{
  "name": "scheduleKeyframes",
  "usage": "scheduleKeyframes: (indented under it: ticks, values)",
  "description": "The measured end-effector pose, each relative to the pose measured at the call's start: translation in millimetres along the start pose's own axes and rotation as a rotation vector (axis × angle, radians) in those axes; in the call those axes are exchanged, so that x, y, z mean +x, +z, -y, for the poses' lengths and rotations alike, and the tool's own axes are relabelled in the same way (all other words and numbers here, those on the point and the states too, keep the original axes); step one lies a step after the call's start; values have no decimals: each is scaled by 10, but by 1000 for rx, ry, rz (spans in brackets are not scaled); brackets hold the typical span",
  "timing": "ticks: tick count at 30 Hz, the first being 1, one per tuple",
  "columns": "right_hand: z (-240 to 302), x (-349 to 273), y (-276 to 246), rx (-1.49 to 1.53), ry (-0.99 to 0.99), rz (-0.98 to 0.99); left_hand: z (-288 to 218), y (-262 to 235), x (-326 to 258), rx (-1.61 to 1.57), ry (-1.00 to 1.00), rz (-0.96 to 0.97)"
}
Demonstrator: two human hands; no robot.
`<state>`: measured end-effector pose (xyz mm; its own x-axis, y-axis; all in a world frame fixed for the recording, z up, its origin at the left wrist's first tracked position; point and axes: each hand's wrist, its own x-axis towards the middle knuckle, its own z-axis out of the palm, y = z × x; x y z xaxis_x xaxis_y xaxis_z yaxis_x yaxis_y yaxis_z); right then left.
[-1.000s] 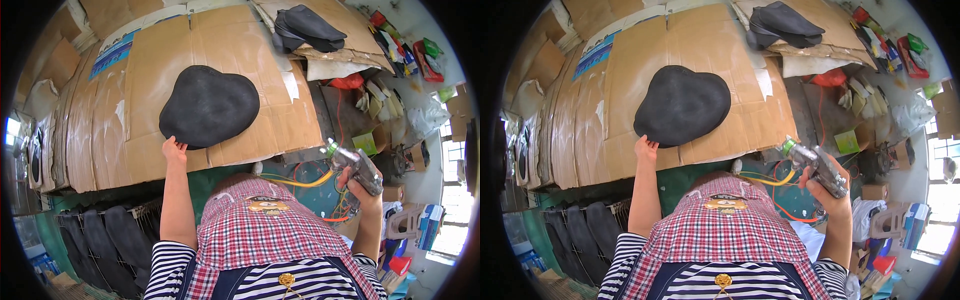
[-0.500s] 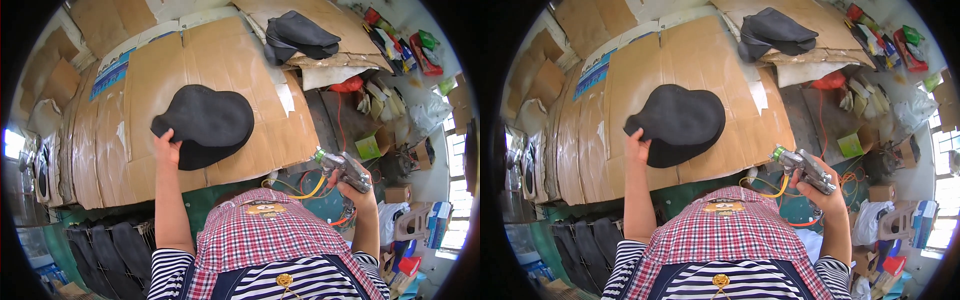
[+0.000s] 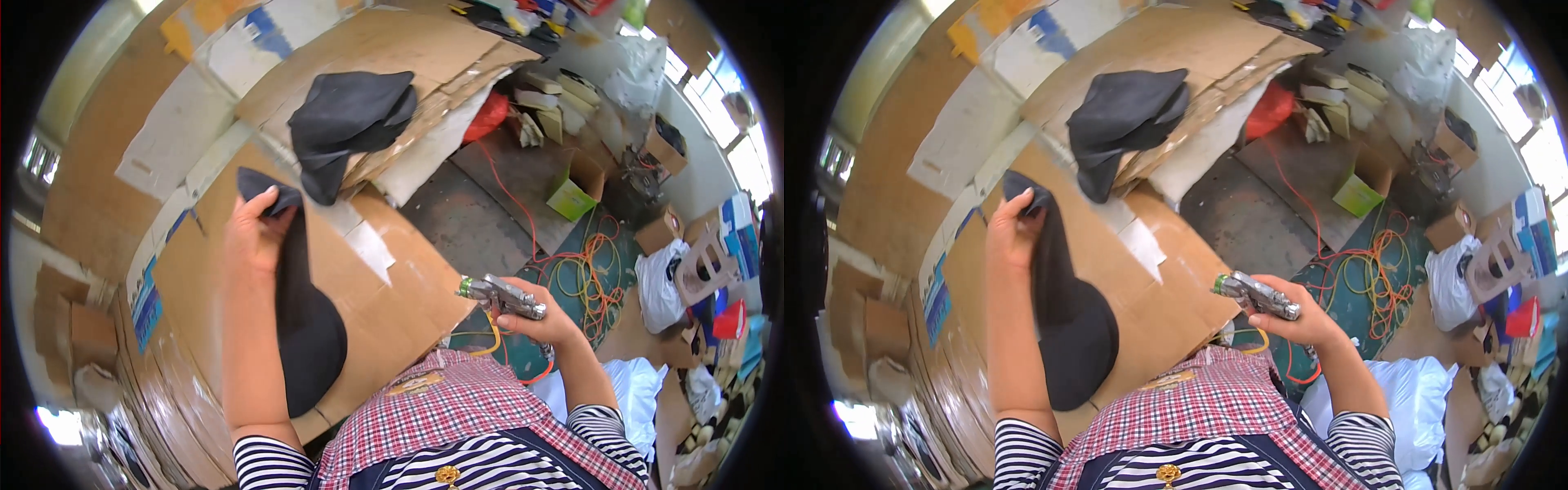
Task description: The recorder uses a spray gun to apply adhesive to black seat covers and then organizes them on a storage rack.
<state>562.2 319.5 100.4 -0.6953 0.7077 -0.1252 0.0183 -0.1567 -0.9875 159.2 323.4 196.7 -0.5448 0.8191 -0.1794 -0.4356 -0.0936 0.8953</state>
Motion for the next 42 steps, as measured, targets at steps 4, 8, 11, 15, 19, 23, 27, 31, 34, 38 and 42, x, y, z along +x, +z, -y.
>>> scheduleKeyframes:
  ticks: [4, 8, 11, 15, 19, 23, 27, 31, 34, 38, 42]
  values:
    - [-234, -62, -420, 78, 58, -175, 439, 1134, 936, -104, -134, 124]
    - [-540, -108, -662, 76, 114, -289, 455, 1967, 2342, -320, -143, 441]
    - [-718, -52, -912, 112, 179, -376, 416, 2532, 3054, -381, -38, 517]
    - [-874, 21, -1170, 186, 264, -485, 910, 2796, 3553, -220, 137, 552]
    - [-1033, 163, -1317, 163, 272, -490, 1559, 2539, 4062, -40, 154, 377]
    - [-1039, 290, -1358, 172, 291, -461, 1950, 2292, 4188, 125, -125, 35]
    - [-881, 357, -1256, 106, 299, -437, 1881, 2080, 3483, 69, -54, 176]
    - [-619, 494, -989, 120, 259, -281, 1644, 1444, 2648, -28, -52, 296]
    - [-444, 506, -731, 132, 188, -135, 1451, 637, 1926, -135, -24, 227]
    - [-59, 429, -305, -24, 54, 123, 1256, -614, 930, -59, 8, -178]
    - [44, 456, 203, -110, -55, 293, 1267, -2138, 5, -165, 91, -483]
